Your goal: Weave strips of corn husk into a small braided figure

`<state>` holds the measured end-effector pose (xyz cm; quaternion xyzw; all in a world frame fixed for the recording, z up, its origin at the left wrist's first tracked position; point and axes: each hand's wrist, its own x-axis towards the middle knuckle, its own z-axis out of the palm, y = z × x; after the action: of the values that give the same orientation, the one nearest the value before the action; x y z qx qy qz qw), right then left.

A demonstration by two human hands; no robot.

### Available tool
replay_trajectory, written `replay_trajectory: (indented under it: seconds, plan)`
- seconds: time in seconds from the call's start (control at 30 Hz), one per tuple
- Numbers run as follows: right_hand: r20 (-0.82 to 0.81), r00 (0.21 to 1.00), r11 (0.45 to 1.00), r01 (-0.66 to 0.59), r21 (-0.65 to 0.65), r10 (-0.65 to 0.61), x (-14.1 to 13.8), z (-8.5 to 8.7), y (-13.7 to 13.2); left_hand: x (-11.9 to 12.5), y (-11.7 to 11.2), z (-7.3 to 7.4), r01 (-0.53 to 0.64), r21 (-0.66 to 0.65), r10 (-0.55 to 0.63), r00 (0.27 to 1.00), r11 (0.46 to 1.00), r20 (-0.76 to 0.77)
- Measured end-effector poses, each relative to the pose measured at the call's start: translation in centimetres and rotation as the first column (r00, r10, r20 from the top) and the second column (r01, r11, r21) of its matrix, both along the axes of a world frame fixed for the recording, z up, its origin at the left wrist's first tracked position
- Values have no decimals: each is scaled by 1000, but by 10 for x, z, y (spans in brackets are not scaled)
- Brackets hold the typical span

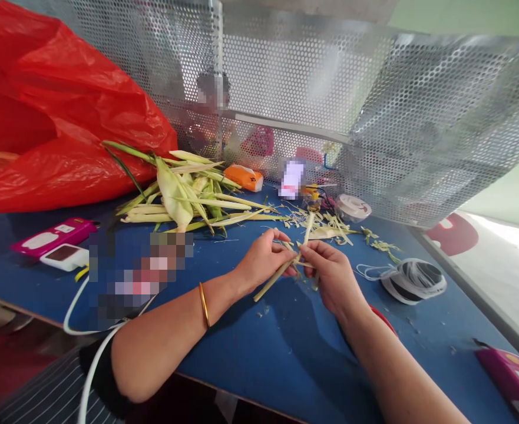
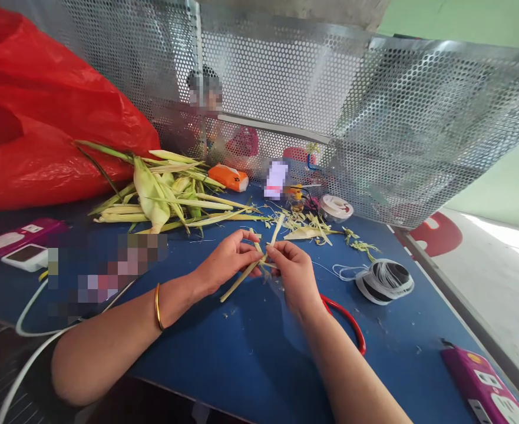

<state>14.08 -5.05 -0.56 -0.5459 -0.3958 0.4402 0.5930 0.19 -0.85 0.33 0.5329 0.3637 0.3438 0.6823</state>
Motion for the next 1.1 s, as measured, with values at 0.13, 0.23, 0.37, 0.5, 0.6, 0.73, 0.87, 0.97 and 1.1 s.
replay_trajectory:
  seconds: [0.13,0.23,0.37,0.5,0.6,0.73,0.87,0.97,1.1]
  plan:
    - [76,996,997,45,57,-49,-1,-5,0,2,-2,-1,-110,-174,109,994,979,-12]
    - [225,970,991,70,111,-93,-1,-8,1,1,-1,-4,-64,-247,57,998,967,-33]
    - [354,927,978,57,198,-126,-2,-9,1,-3,3,-8,121,-245,-128,992,962,-15]
    - [348,933,979,18,203,-89,-2,-10,0,-9,8,-8,273,-344,-280,959,898,30]
    - [389,918,980,5,197,-83,-1,-10,0,-9,10,-7,333,-402,-308,943,853,126]
    - [425,898,978,26,209,-114,0,-10,0,-5,8,-8,296,-347,-259,954,890,148]
    - [359,928,983,37,181,-101,-2,-8,-1,-1,4,-11,123,-118,-122,992,985,14]
    - [304,949,988,43,148,-87,-3,-7,-2,0,3,-11,127,-71,-129,991,989,-21]
    - [135,989,996,51,74,-61,-4,-5,-2,0,2,-9,167,-119,-170,985,979,-8]
